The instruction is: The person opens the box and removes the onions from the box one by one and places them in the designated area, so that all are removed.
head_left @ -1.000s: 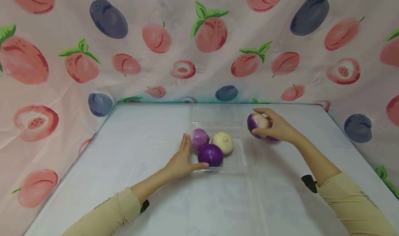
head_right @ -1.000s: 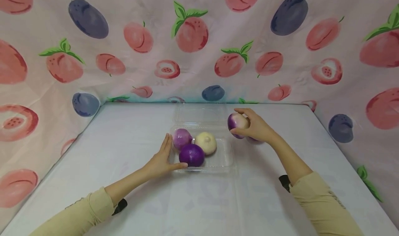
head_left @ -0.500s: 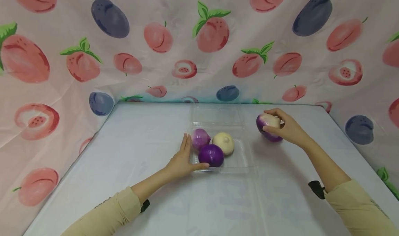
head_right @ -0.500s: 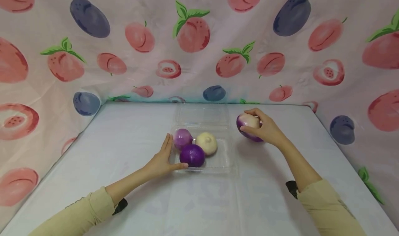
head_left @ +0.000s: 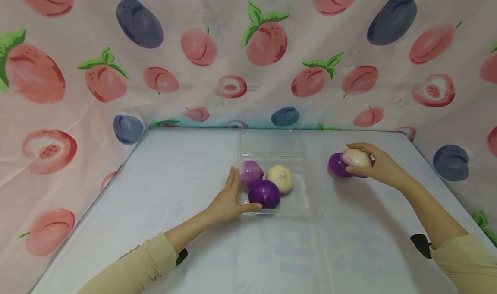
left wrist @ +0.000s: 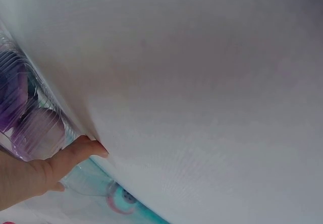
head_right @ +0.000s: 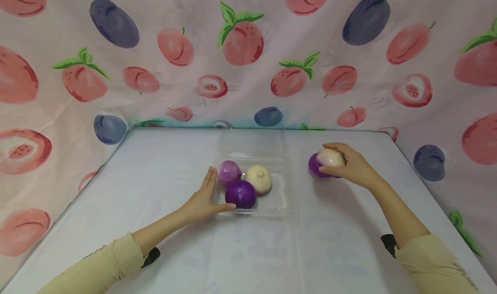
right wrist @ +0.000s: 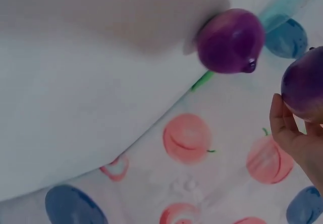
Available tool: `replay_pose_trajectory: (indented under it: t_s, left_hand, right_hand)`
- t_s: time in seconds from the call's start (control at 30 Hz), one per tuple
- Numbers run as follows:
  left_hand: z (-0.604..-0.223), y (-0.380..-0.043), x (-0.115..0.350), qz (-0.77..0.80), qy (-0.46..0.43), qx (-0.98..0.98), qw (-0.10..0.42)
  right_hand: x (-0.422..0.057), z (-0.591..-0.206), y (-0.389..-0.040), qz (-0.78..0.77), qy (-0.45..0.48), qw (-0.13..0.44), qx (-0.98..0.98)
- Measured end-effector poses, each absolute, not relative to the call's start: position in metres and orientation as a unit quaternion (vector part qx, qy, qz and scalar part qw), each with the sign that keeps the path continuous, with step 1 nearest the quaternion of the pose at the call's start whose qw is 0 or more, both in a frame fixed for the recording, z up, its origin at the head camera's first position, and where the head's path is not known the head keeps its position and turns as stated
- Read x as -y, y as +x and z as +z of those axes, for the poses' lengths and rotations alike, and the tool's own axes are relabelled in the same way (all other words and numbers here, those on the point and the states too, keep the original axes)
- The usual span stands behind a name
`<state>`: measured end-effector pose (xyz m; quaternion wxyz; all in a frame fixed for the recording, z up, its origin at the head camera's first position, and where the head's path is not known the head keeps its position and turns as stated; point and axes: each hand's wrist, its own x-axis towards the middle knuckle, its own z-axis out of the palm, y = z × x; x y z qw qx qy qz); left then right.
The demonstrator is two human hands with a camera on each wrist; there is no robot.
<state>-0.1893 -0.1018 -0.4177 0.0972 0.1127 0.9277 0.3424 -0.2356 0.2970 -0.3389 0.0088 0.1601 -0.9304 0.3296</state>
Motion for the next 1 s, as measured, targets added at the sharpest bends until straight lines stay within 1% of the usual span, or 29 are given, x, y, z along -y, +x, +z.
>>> replay_pose_trajectory:
  t_s: [0.1, 0.27, 0.47, 0.73, 1.0]
  left_hand:
    - [-0.417, -0.189, 0.101, 0.338, 0.112, -0.929, 0.100]
    - [-0.416, -0.189, 0.101, 0.335, 0.111, -0.930, 0.101]
    - [-0.416, -0.189, 0.101, 0.343, 0.117, -0.927, 0.099]
    - [-0.417, -0.189, 0.101, 0.344, 0.114, -0.927, 0.101]
    - [-0.417, -0.190, 0.101, 0.343, 0.118, -0.927, 0.099]
  right_hand:
    - [-0.307, -0.342, -0.234, 0.308, 0.171, 0.005, 0.936]
    - [-0.317, -0.343, -0.233, 0.286, 0.180, -0.021, 0.941]
    - [-0.329, -0.344, -0.233, 0.269, 0.171, -0.042, 0.947]
    - [-0.343, -0.352, -0.245, 0.241, 0.162, -0.041, 0.956]
    - [-0.351, -0.361, -0.256, 0.235, 0.158, -0.022, 0.959]
